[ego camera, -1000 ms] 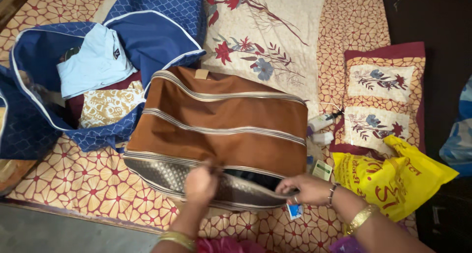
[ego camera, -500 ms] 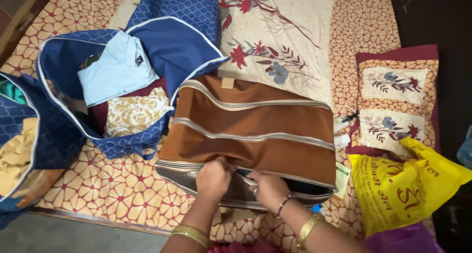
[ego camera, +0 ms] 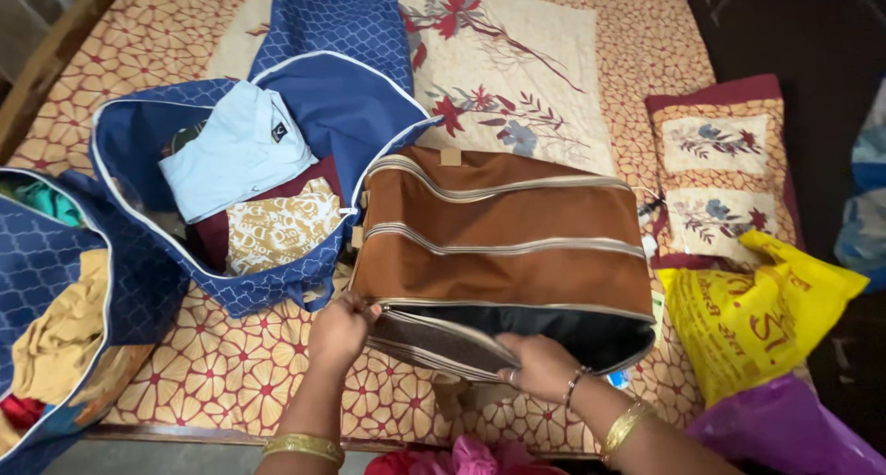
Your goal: The person packs toiletries and small items into a brown duffel bag on a bed. They place a charger, toothbrush, toothpaste, and other small items into the bag, then zip it closed.
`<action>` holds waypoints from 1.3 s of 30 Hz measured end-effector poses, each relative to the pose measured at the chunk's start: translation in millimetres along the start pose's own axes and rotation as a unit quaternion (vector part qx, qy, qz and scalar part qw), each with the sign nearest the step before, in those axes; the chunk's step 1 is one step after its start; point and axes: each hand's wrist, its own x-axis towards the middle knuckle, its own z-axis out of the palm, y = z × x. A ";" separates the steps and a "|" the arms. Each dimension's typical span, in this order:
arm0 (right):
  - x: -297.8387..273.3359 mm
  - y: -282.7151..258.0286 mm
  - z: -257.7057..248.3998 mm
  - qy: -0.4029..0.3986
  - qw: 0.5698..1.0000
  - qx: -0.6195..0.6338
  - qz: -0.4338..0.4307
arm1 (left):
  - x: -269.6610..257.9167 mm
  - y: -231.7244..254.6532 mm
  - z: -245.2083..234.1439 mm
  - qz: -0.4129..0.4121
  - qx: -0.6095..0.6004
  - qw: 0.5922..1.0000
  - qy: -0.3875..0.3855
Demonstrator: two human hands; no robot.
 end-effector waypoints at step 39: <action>-68.1 40.3 94.0 -0.009 0.973 -0.205 -0.109 | -68.0 87.5 193.6 0.222 0.373 0.795 -0.422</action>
